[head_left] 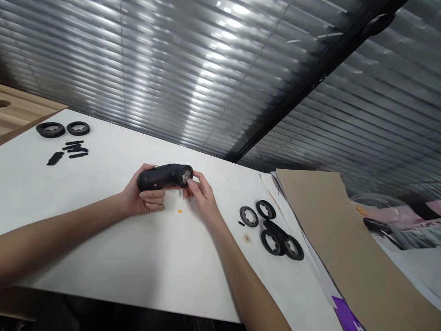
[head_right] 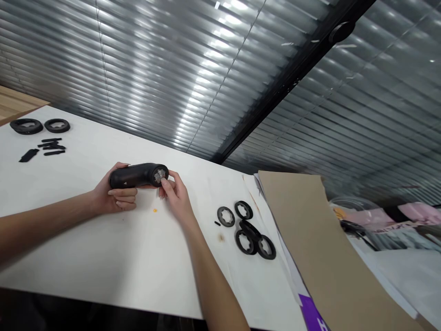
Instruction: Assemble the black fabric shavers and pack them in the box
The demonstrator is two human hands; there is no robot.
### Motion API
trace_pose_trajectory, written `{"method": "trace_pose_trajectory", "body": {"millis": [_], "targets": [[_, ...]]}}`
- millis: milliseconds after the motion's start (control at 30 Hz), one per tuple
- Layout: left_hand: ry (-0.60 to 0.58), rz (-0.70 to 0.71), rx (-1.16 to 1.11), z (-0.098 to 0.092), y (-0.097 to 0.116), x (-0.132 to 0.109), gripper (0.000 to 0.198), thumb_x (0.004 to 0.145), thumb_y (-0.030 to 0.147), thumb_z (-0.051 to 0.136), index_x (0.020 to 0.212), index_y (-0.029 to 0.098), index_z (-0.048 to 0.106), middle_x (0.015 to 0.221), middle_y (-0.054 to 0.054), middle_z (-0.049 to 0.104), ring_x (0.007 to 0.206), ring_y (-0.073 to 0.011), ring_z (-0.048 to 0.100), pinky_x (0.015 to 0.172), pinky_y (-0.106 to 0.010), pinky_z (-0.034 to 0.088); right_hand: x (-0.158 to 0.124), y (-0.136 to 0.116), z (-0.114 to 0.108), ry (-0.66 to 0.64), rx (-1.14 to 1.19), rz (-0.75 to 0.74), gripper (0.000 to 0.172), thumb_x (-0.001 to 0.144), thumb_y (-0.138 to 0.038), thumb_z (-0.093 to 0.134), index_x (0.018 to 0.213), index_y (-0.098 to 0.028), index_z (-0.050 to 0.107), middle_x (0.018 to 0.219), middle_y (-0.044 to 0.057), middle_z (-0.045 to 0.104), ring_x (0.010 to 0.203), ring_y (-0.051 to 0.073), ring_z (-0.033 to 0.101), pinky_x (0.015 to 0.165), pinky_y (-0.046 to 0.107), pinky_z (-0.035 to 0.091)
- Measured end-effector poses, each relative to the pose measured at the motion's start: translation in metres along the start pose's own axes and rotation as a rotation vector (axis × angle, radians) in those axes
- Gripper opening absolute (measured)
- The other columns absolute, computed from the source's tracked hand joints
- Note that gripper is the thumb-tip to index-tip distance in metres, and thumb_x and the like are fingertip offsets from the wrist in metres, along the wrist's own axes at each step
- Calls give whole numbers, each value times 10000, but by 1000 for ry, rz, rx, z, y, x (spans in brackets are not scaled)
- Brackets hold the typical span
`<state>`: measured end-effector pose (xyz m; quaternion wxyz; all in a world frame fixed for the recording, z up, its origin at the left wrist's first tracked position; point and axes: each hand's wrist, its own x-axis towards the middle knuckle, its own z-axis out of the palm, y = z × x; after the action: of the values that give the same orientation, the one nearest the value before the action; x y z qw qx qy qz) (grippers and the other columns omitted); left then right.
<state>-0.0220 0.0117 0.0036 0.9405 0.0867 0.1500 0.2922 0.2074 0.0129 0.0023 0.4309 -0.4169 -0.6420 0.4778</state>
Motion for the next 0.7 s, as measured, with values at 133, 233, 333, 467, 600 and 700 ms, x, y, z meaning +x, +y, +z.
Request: {"method": "trace_pose_trajectory", "body": {"millis": [133,233,333,467,600,700], "targets": [[-3,-15,-18,0,-1,1,661,904,588,457,1053,34,787,396,78,231,427,-122,113,452,-244,320,1,-2,0,-1,19,18,469,965,-652,645,1157,-227,597,675,-17,601,678,190,575,733,357,488],[-15,-32,30,-1,0,1,618,886,566,486,1043,49,785,394,67,267,430,-119,121,456,-236,310,0,-2,-2,6,37,38,473,935,-633,680,1164,-226,608,686,-15,606,681,195,577,751,365,490],[-62,-96,104,-3,2,2,585,871,551,525,1015,47,787,398,57,302,429,-111,127,466,-238,312,-1,1,-4,17,96,73,583,920,-627,674,1350,-235,626,792,5,640,727,212,604,776,377,500],[-186,-185,184,-8,5,3,587,864,554,580,1028,26,777,403,54,316,425,-108,134,460,-250,289,-2,8,-7,-86,196,66,750,895,-612,646,1542,-238,582,955,43,685,810,234,626,801,385,522],[-223,-206,211,-9,5,3,585,891,562,565,1073,42,761,402,63,317,417,-106,110,443,-241,248,-1,11,-8,-164,205,36,791,838,-546,657,1557,-223,586,925,33,679,749,226,601,771,393,521],[-205,-200,221,-8,4,3,532,901,563,539,1008,91,758,394,59,317,411,-109,110,444,-239,255,-1,9,-8,-160,205,31,721,826,-492,651,1496,-225,634,960,45,696,737,229,616,746,401,531]]}}
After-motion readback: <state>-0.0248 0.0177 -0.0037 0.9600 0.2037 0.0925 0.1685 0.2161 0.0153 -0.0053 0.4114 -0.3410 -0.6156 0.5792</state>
